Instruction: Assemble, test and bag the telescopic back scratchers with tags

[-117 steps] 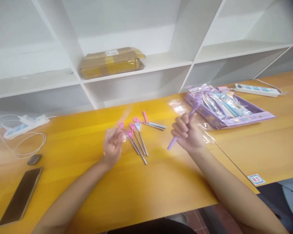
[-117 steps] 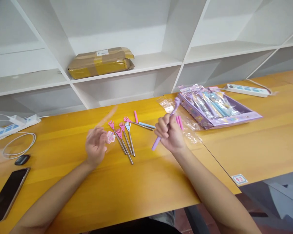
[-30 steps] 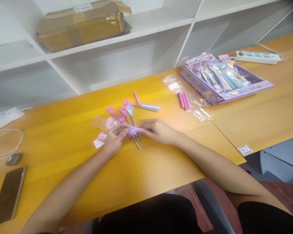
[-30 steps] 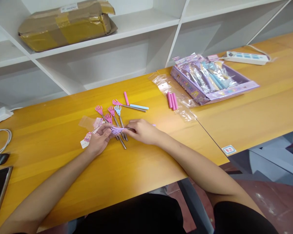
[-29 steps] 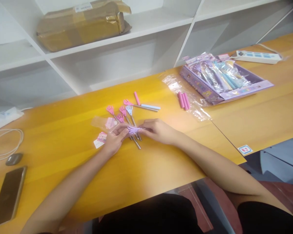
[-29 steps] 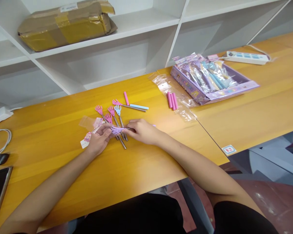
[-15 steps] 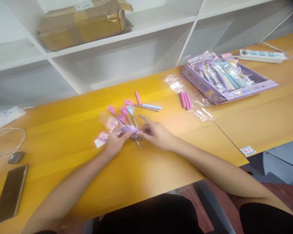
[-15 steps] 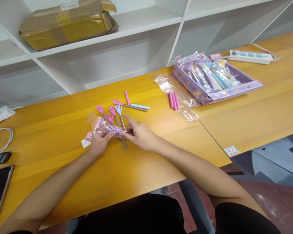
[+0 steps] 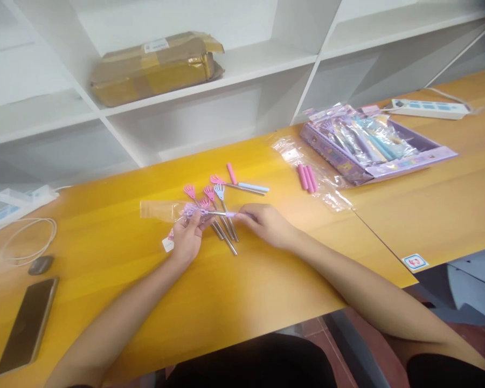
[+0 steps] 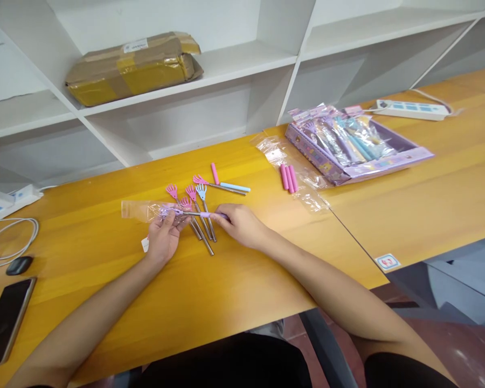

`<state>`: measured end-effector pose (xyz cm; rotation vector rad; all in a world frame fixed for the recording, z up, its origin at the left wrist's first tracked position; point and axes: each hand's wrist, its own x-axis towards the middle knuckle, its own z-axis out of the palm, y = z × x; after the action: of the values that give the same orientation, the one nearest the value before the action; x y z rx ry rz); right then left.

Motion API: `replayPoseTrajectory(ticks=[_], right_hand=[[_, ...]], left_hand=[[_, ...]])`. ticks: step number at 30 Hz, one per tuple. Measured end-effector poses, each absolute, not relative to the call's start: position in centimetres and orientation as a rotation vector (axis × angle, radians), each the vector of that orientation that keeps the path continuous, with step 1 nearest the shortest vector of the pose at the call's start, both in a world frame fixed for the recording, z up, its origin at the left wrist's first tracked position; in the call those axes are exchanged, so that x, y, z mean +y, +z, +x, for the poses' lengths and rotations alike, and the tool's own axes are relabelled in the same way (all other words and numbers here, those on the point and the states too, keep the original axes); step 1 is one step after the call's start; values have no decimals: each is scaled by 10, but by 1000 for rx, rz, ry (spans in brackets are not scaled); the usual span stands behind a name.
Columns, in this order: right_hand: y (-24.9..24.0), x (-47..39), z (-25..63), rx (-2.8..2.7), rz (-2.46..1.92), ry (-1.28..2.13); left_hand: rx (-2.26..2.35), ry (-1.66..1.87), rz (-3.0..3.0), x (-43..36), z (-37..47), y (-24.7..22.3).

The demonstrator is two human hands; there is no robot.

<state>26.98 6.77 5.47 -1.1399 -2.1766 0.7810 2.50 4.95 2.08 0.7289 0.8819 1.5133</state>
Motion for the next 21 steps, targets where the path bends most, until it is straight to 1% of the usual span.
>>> replayPoseTrajectory(ticks=[12,21], right_hand=[[53,70,273,-2112,-1079,798],[45,54,256,-1984,-1070,953]], left_hand=[[904,1414,767,41,34,23],[909,1309,808,33,35,14]])
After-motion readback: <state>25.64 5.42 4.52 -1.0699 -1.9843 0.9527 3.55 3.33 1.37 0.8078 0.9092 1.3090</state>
